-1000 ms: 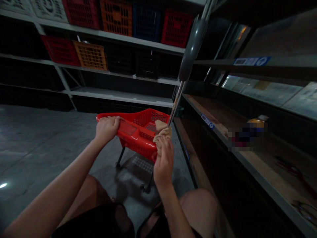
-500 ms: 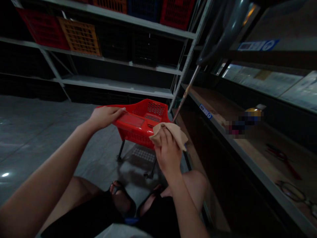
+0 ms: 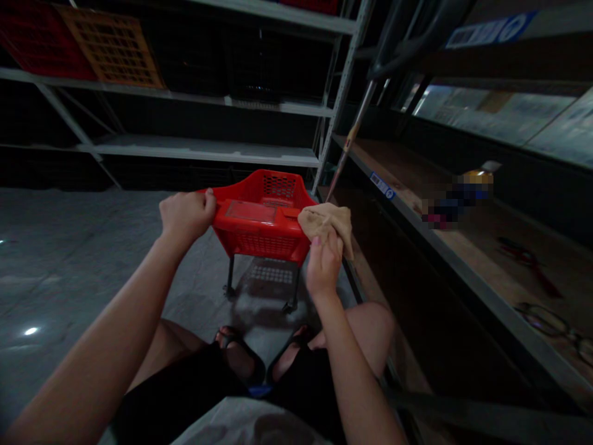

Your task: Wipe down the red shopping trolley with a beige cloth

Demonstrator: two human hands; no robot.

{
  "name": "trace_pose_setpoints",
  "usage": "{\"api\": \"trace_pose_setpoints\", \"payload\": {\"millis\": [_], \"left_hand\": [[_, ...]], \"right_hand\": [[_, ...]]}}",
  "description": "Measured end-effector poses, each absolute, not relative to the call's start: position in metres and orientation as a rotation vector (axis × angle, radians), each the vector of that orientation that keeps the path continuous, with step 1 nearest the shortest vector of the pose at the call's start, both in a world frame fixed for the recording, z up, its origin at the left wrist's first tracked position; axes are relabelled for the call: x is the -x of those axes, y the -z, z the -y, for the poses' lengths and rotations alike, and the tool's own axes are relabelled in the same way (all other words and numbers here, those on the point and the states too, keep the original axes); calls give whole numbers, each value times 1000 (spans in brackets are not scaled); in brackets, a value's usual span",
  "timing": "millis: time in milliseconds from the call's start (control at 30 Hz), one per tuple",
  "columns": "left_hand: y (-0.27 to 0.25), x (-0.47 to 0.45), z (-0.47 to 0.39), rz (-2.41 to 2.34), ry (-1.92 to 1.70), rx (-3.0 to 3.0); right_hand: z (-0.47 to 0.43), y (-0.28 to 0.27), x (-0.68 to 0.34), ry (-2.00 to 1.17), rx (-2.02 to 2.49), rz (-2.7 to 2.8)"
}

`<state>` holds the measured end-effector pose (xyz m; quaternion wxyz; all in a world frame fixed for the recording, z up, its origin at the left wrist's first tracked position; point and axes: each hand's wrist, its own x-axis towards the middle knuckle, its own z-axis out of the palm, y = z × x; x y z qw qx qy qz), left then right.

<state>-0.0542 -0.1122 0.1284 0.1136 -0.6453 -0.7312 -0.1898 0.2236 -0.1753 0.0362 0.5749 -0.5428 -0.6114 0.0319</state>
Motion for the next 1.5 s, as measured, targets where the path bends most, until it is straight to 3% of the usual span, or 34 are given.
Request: {"api": "trace_pose_setpoints", "payload": {"millis": [233, 367, 700, 967, 1233, 1500], "left_hand": [[-124, 31, 122, 2113, 603, 1910], [-125, 24, 124, 2095, 584, 1968], [-121, 31, 123, 2046, 694, 2017], [-117, 30, 121, 1989, 797, 1968], [-112, 24, 119, 2026, 935, 1827], [-108, 9, 129, 1908, 891, 1879]], "right_hand": [[183, -78, -127, -152, 1186, 1935], [163, -106, -111, -89, 1262, 1957], [141, -52, -255, -88, 1083, 1626], [54, -59, -305, -549, 1044, 1098], [146, -44, -208, 198, 1322, 1395], [151, -106, -117, 87, 1263, 1971]]}}
